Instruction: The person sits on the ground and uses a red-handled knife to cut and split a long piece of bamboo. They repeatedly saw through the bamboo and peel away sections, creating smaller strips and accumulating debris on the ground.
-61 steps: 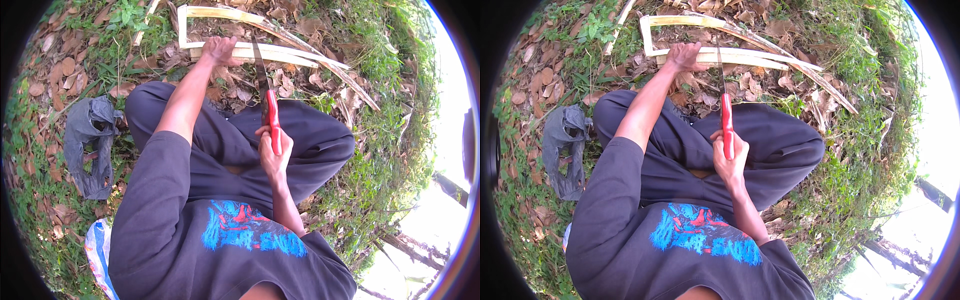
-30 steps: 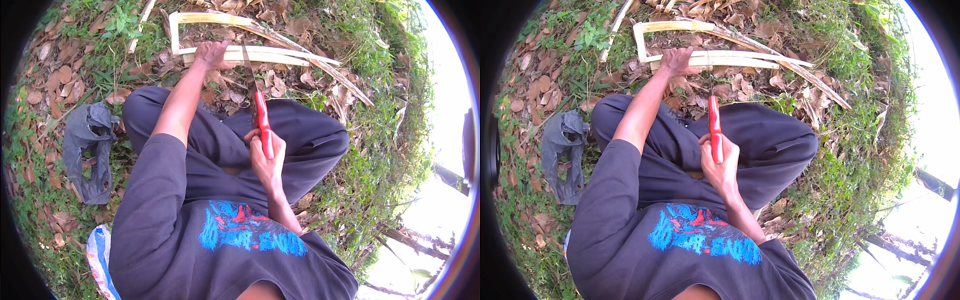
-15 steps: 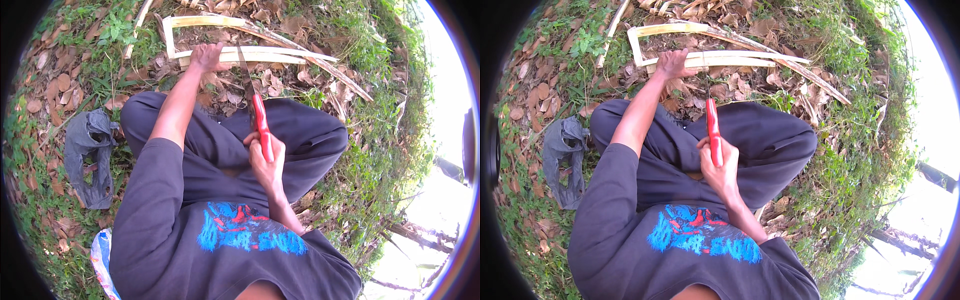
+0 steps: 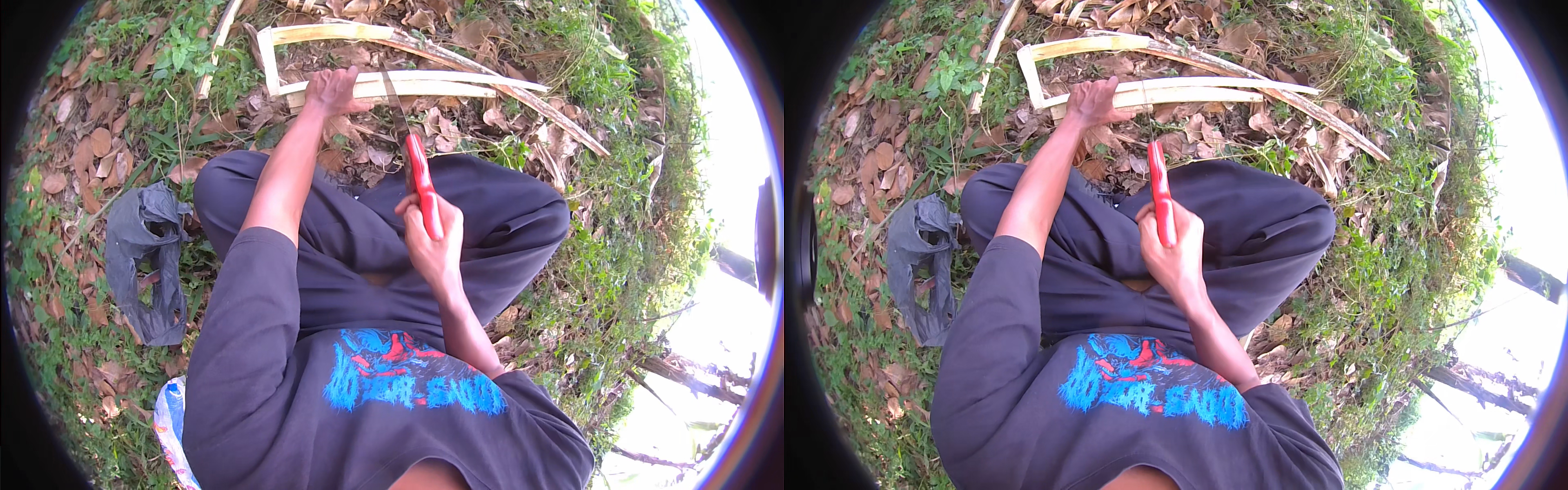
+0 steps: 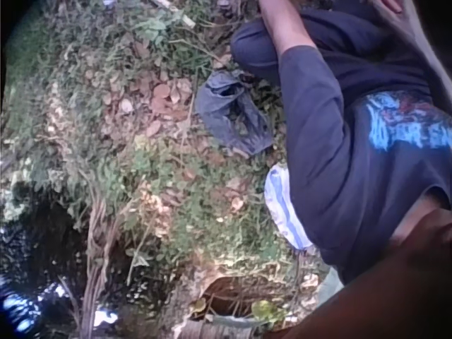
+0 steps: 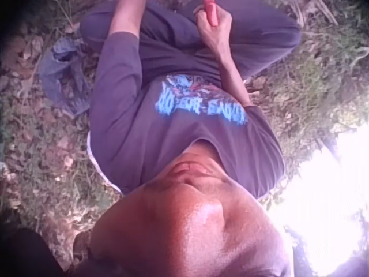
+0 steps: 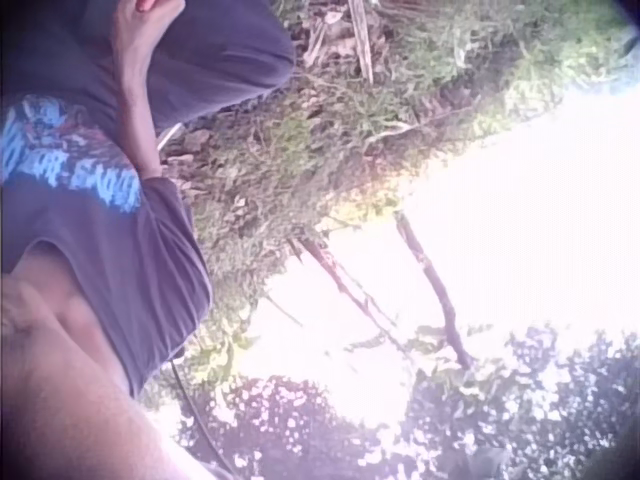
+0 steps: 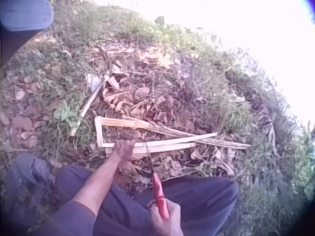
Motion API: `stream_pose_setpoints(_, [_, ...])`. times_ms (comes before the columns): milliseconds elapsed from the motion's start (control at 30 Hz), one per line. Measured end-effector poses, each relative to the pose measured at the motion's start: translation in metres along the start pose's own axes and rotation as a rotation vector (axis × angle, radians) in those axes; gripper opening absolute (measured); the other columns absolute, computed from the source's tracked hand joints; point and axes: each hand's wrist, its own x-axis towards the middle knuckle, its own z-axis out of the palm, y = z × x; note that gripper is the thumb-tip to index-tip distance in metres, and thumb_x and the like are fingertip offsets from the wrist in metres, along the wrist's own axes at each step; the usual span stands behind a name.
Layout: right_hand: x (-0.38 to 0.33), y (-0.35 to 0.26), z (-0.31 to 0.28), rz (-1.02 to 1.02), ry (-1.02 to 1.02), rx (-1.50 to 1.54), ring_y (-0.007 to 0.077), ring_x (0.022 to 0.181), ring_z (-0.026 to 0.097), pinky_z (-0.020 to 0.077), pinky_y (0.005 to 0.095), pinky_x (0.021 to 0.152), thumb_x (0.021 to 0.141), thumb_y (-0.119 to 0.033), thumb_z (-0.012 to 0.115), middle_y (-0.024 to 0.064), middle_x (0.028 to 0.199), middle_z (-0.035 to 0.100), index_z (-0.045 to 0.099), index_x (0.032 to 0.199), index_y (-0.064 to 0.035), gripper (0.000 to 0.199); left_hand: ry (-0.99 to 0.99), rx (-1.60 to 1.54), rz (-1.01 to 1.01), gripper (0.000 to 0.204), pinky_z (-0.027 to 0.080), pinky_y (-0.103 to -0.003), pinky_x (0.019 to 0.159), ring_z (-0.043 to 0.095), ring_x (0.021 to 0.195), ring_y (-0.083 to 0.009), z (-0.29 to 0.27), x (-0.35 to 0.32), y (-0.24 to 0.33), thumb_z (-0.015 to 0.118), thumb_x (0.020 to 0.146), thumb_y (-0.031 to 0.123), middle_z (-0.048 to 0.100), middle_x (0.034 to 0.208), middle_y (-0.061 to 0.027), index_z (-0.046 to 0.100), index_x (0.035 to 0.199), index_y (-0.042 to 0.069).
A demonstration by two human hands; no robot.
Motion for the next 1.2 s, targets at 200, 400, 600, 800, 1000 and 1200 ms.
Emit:
stream_pose_setpoints(200, [-0.022,0.000,0.003,0.004,-0.010,-0.035,0.0038,0.055,0.047,0.0392,0.0238,0.051,0.089,-0.003,0.057,-0.0001,0.060,0.053,0.064,0.084,0.0038,0.011,-0.013,0.031,-0.001,0.072,0.059,-0.043,0.056,0.073,0.065,-0.0259,-0.001,-0.003,0.002,0.078,0.064,0.073,0.071,0.073,-0.0109,0.059,0.095,0.011])
stream_pose_setpoints(400, [0.012,0.013,0.005,-0.058,0.022,-0.080,0.0042,0.055,0.045,0.0377,0.0249,0.051,0.089,-0.003,0.056,0.0000,0.059,0.052,0.064,0.083,0.0045,0.013,-0.137,0.034,-0.033,0.072,0.059,-0.043,0.055,0.072,0.064,-0.0254,0.001,0.004,0.000,0.075,0.066,0.074,0.072,0.075,-0.0106,0.058,0.098,0.011])
stream_pose_setpoints(600, [-0.019,0.014,-0.003,0.037,-0.005,0.017,0.0026,0.055,0.046,0.0376,0.0226,0.051,0.090,-0.003,0.055,-0.0012,0.061,0.054,0.065,0.082,0.0031,0.014,-0.024,0.041,0.012,0.072,0.057,-0.041,0.050,0.070,0.059,-0.0200,0.002,0.001,-0.003,0.075,0.067,0.076,0.071,0.072,-0.0103,0.058,0.093,0.011])
stream_pose_setpoints(800, [0.014,0.013,0.004,-0.073,0.005,-0.063,0.0069,0.056,0.051,0.0424,0.0261,0.053,0.089,-0.004,0.057,0.0048,0.062,0.058,0.065,0.084,0.0047,0.013,-0.045,0.067,-0.009,0.072,0.054,-0.036,0.045,0.066,0.053,-0.0168,0.002,-0.001,0.000,0.076,0.066,0.077,0.069,0.066,-0.0076,0.057,0.087,0.011])
stream_pose_setpoints(1000, [-0.021,0.016,-0.003,0.041,0.002,0.029,0.0033,0.055,0.049,0.0385,0.0236,0.051,0.089,-0.004,0.056,-0.0011,0.060,0.054,0.065,0.080,0.0034,0.015,-0.009,0.057,0.020,0.070,0.056,-0.038,0.048,0.069,0.056,-0.0187,0.003,0.000,0.000,0.076,0.067,0.072,0.070,0.068,-0.0087,0.061,0.095,0.010])
stream_pose_setpoints(1200, [0.024,0.020,0.008,-0.089,0.029,-0.046,0.0065,0.055,0.047,0.0402,0.0264,0.052,0.088,-0.003,0.056,0.0038,0.059,0.054,0.062,0.080,0.0056,0.013,-0.026,0.084,-0.004,0.077,0.056,-0.040,0.051,0.063,0.053,-0.0124,0.013,0.001,-0.004,0.071,0.066,0.082,0.064,0.062,-0.0033,0.055,0.089,0.011])
